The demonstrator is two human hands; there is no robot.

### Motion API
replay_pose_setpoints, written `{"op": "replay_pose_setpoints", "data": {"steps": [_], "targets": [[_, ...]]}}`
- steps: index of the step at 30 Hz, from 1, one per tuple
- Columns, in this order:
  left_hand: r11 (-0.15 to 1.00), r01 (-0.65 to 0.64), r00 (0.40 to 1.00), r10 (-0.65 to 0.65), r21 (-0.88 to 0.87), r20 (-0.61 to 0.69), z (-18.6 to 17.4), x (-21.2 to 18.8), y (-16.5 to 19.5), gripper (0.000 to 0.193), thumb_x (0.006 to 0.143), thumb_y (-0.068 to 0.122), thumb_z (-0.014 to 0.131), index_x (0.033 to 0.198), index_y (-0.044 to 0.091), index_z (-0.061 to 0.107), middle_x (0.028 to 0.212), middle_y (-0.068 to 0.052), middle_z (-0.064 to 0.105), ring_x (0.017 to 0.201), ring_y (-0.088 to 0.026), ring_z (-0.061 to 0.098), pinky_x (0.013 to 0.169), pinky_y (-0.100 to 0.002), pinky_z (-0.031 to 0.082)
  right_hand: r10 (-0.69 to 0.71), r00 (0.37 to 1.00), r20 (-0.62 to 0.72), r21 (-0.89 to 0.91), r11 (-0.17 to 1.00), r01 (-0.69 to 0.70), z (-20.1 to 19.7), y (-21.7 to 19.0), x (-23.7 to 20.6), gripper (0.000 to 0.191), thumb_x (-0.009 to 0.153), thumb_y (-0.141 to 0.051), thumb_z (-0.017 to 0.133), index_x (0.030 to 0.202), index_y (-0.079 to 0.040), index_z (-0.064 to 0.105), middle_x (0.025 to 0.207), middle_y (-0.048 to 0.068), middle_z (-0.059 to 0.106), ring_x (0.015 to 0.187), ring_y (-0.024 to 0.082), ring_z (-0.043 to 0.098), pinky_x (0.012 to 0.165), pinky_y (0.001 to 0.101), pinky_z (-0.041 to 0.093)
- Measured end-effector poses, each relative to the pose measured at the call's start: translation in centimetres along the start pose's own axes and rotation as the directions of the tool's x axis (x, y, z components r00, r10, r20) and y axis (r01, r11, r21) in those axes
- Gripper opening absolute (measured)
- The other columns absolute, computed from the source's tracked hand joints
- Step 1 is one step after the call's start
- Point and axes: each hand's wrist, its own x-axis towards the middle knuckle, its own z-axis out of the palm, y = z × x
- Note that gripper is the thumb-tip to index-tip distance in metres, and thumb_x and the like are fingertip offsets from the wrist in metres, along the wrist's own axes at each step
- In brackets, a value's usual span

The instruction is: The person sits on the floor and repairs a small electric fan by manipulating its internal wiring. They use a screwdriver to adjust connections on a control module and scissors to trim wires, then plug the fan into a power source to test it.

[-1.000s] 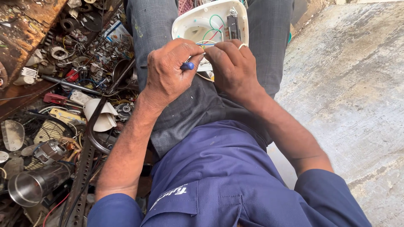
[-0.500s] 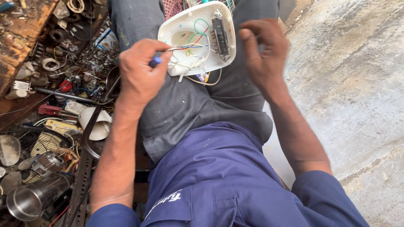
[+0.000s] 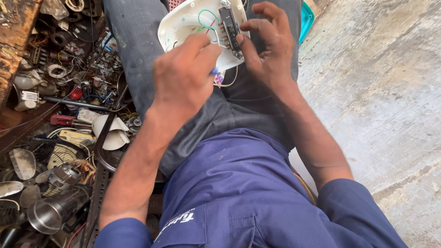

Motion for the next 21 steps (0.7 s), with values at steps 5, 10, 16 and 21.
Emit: {"op": "replay_pose_setpoints", "data": {"steps": [5,10,16,21], "targets": [[0.973,0.042,0.991,-0.068,0.225,0.111,2.1,3.2,-3.5,0.012,0.089,0.007,0.078,0.094,0.007,0.067,0.097,-0.012,0.063,0.081,-0.035,0.068,0.068,-0.048,0.050,0.110,0.994,0.008,0.071,0.991,-0.110,0.4,0.5,-0.4,0.022,0.095,-0.001,0.083,0.114,-0.004,0.072,0.132,0.012,0.062,0.097,0.019,0.066,0.087,0.0313,0.056],[0.983,0.054,0.991,-0.074,0.177,0.111,3.1,3.3,-5.0,0.011,0.087,0.010,0.078,0.093,0.005,0.070,0.096,-0.013,0.063,0.077,-0.036,0.067,0.067,-0.048,0.050,0.080,0.996,-0.032,0.115,0.990,-0.076,0.7,1.0,-0.7,0.021,0.097,0.002,0.082,0.115,-0.004,0.071,0.133,0.011,0.063,0.095,0.015,0.067,0.085,0.0279,0.057],[0.954,0.138,0.968,-0.187,0.265,0.167,3.5,2.8,-4.7,0.024,0.090,0.026,0.083,0.083,0.004,0.074,0.094,-0.020,0.063,0.072,-0.036,0.068,0.063,-0.048,0.051,0.068,0.997,-0.033,0.133,0.989,-0.063,0.9,1.0,-0.6,0.017,0.098,0.001,0.081,0.113,-0.004,0.072,0.134,0.012,0.062,0.100,0.017,0.070,0.085,0.0284,0.059],[0.953,0.252,0.951,-0.276,0.167,0.139,4.7,2.4,-5.1,0.014,0.084,0.022,0.080,0.080,0.009,0.079,0.084,-0.015,0.068,0.079,-0.038,0.069,0.066,-0.052,0.051,0.053,0.999,-0.013,0.110,0.993,-0.051,0.7,0.3,-0.3,0.020,0.097,0.000,0.082,0.115,-0.006,0.073,0.139,0.012,0.058,0.118,0.023,0.067,0.099,0.0351,0.056]]}}
